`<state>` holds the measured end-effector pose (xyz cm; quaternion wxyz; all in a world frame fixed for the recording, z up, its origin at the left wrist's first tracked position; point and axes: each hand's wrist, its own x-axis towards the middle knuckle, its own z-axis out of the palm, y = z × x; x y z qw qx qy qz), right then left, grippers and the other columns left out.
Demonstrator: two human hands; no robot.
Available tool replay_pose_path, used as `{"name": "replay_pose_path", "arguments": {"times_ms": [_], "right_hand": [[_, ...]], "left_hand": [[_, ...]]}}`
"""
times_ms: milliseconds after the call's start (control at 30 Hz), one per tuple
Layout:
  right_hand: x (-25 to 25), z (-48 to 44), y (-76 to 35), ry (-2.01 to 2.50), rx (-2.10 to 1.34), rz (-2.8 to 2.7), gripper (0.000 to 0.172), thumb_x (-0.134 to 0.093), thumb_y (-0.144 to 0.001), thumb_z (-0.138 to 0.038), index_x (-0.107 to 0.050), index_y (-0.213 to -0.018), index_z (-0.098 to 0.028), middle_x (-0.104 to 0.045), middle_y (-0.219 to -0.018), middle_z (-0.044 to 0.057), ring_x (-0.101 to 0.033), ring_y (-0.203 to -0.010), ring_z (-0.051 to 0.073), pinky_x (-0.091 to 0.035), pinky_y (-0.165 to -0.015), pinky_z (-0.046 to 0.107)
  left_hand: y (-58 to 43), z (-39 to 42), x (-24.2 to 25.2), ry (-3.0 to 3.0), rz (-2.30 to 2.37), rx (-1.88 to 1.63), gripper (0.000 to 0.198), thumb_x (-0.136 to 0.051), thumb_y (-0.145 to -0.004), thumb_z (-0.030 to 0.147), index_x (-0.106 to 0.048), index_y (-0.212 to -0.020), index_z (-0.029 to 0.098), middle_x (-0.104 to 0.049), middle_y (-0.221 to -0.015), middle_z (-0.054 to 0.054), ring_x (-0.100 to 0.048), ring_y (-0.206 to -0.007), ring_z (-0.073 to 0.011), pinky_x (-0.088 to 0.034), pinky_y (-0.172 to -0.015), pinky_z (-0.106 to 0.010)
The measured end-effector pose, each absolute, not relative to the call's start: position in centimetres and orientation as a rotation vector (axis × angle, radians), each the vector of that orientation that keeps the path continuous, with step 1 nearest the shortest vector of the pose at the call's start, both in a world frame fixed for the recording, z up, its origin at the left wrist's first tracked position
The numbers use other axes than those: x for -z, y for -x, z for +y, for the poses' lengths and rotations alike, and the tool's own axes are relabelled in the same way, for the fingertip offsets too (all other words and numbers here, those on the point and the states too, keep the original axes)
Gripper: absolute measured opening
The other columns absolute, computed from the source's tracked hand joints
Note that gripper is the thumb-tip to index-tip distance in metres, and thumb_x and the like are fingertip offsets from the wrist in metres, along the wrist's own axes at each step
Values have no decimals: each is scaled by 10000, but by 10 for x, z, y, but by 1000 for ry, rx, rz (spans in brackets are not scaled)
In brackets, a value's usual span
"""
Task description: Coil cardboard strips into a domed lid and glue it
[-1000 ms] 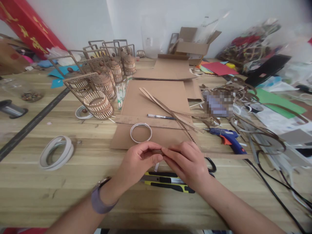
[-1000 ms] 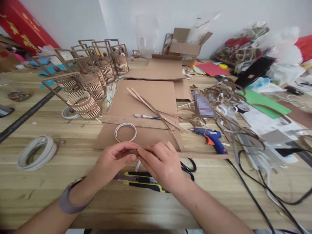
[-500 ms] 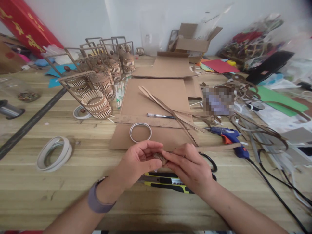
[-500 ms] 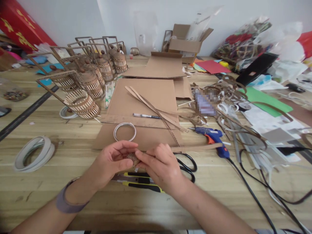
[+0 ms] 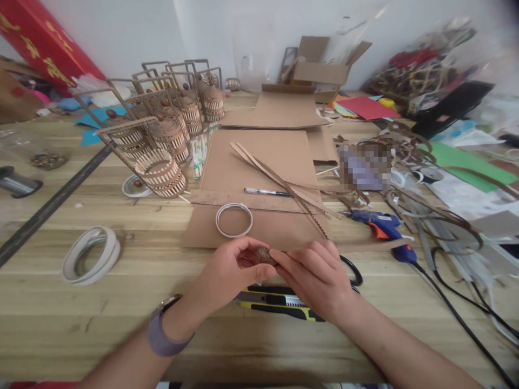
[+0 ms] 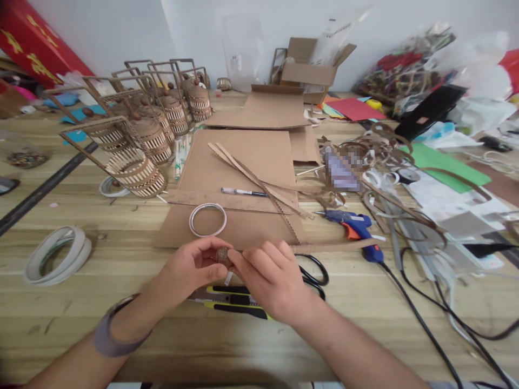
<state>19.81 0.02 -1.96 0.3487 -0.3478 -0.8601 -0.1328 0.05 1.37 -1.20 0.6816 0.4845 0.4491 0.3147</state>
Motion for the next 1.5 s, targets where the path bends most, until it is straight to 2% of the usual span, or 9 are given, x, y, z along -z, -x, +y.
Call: {"name": "replay_pose_path", "arguments": {"times_ms": [167, 433, 700, 800, 900, 1000, 1200, 1300, 1500], "right_hand": [[21, -3, -199, 881, 264, -2231, 198, -574, -965, -206, -687, -1127, -201, -669, -730, 10, -565, -628, 134, -395, -577, 321], [7, -7, -197, 878, -181, -2048, 363, -578, -963, -217, -608, -1308, -326, -655, -775, 5, -637, -668, 144, -528, -579, 273], [7, -5, -201, 907, -73, -2086, 373, -562, -961, -179, -608, -1307, -310, -687, -781, -13, -628, -682, 140, -531, -613, 265], [13, -2, -203, 869, 124, -2155, 361, -586, -940, -143, -612, -1287, -239, -683, -790, 2, -610, -666, 146, -513, -599, 284], [19, -1, -205, 848, 232, -2213, 319, -604, -923, -105, -640, -1213, -233, -683, -751, -9, -585, -615, 147, -482, -550, 296], [20, -3, -205, 858, 173, -2237, 309, -573, -953, -135, -617, -1237, -249, -701, -782, -12, -605, -635, 146, -504, -571, 290], [4, -6, -199, 861, -117, -2080, 221, -572, -969, -222, -674, -1157, -276, -689, -745, -17, -628, -644, 124, -545, -594, 239], [-1, -7, -198, 796, -225, -2056, 211, -576, -967, -273, -695, -1141, -289, -675, -706, -17, -630, -640, 129, -555, -607, 243], [10, -6, -202, 832, -112, -2055, 351, -591, -946, -176, -627, -1264, -321, -675, -746, -31, -608, -641, 145, -527, -567, 263]], "left_hand": [[-1, 13, 8, -1229, 1016, -727, 308, -797, -719, 390, -677, -862, 145, -629, -758, -5, -572, -718, -148, -457, -670, -255], [0, 8, 9, -934, 620, -694, 421, -811, -709, 518, -727, -945, 180, -615, -787, 1, -544, -721, -117, -442, -686, -218], [3, 11, 11, -1000, 709, -688, 549, -801, -670, 593, -733, -1028, 182, -613, -782, -11, -528, -690, -126, -418, -628, -232], [4, 13, 13, -1063, 835, -714, 541, -832, -676, 510, -700, -1086, 183, -669, -896, -44, -590, -794, -170, -462, -701, -266], [3, 12, 11, -1158, 940, -727, 398, -831, -704, 397, -711, -1006, 167, -682, -888, -45, -602, -813, -179, -477, -724, -272], [2, 11, 9, -1173, 917, -760, 304, -806, -741, 365, -729, -964, 174, -668, -856, -24, -587, -788, -156, -473, -728, -255], [1, 8, 11, -915, 602, -672, 366, -842, -688, 466, -753, -919, 196, -606, -764, 18, -524, -694, -101, -415, -641, -189], [1, 9, 12, -921, 543, -659, 397, -862, -651, 480, -766, -900, 186, -604, -790, 3, -526, -714, -112, -420, -654, -203], [-1, 12, 16, -852, 621, -651, 442, -907, -569, 470, -756, -882, 198, -667, -791, 2, -591, -726, -125, -459, -689, -224]]}}
